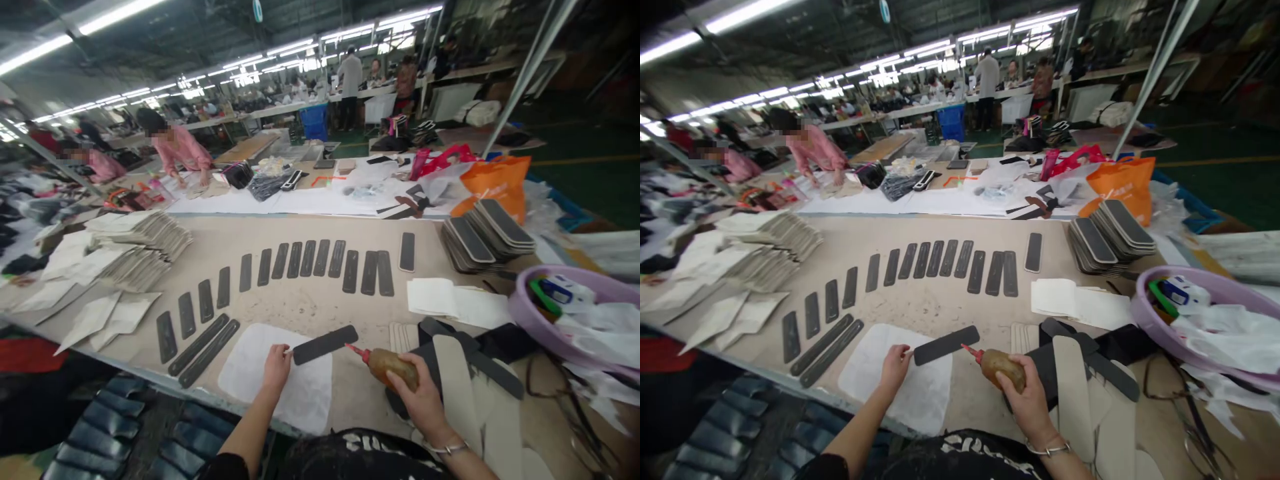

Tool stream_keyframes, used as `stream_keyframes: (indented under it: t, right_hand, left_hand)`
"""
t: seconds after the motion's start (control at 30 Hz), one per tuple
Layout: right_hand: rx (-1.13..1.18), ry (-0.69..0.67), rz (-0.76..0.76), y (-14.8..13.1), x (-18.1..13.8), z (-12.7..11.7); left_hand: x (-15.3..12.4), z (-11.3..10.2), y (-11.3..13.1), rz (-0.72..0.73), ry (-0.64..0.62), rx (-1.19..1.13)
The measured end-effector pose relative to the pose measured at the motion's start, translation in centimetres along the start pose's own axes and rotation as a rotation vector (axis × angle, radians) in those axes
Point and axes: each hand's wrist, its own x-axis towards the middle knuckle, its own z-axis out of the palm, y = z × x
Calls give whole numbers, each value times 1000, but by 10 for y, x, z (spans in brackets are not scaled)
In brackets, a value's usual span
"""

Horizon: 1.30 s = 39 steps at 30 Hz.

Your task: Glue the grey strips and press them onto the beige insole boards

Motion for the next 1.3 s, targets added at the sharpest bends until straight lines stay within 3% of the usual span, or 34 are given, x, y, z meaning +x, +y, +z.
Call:
stream_keyframes:
  t: [0.2, 0.3, 0.43, 0.67, 0.93, 1.07, 1.3]
  right_hand:
    - [-122, -260, -392, -10, 23, 75]
    - [-136, -358, -519, -15, 27, 106]
    - [-170, -478, -580, -14, 26, 138]
    - [-239, -567, -638, -9, 22, 165]
    - [-364, -580, -678, -7, 24, 161]
    - [-401, -517, -661, 1, 28, 140]
    - [-466, -371, -595, 23, 39, 93]
  left_hand:
    - [-19, 7, -28, 338, -155, 114]
    - [-19, 7, -36, 345, -236, 135]
    - [-13, 5, -40, 344, -290, 105]
    - [-7, 7, -39, 363, -340, 131]
    - [0, 7, -36, 344, -381, 128]
    - [-1, 8, -34, 329, -389, 164]
    - [-2, 15, -41, 439, -326, 206]
